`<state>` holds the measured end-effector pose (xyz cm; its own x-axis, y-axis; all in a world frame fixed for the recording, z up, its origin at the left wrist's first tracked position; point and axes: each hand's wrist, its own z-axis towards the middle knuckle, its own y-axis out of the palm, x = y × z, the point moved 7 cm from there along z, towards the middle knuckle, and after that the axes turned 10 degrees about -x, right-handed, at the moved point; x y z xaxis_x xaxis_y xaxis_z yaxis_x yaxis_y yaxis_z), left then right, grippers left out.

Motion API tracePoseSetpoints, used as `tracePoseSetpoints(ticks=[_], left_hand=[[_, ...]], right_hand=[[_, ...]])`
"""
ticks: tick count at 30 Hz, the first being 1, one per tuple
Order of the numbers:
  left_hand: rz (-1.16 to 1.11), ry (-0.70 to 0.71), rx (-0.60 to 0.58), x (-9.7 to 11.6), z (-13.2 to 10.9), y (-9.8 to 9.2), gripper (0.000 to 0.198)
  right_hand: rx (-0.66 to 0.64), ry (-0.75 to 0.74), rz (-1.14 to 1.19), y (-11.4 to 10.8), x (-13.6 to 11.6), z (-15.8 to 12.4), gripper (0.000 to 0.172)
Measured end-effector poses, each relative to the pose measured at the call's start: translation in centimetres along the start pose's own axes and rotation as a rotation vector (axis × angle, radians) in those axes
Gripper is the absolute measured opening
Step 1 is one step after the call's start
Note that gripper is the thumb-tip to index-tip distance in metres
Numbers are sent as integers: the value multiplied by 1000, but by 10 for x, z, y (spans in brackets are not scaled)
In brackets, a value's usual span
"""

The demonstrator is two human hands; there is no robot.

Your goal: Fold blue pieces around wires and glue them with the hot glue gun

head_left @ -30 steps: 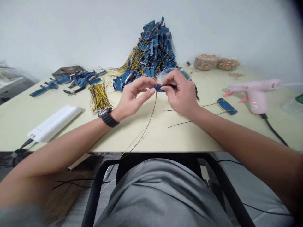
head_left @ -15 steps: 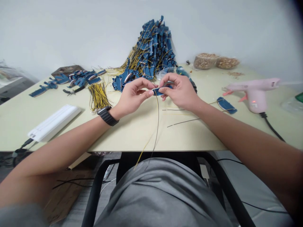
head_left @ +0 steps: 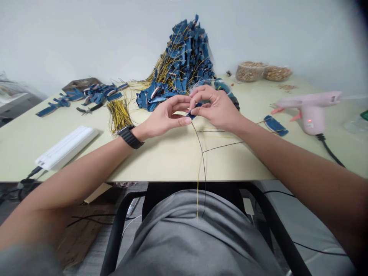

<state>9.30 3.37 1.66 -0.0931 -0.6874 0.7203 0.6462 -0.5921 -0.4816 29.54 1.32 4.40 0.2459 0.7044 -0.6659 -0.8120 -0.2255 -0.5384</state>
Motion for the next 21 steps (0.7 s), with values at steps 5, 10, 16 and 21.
tracePoseSetpoints(ticks=[5, 10, 16, 21], left_hand=[[-65, -61, -32, -4, 3, 4, 91], [-36, -66, 90, -9, 0, -5, 95], [194, -25, 247, -6, -7, -20, 84], [317, 1, 251, 4, -7, -16, 72]], right_hand=[[-18, -13, -22, 4, -10, 1, 14], [-10, 19, 91, 5, 4, 4, 23], [13, 332, 501, 7, 37, -6, 41], [-295, 393, 640, 35, 15, -12, 51]])
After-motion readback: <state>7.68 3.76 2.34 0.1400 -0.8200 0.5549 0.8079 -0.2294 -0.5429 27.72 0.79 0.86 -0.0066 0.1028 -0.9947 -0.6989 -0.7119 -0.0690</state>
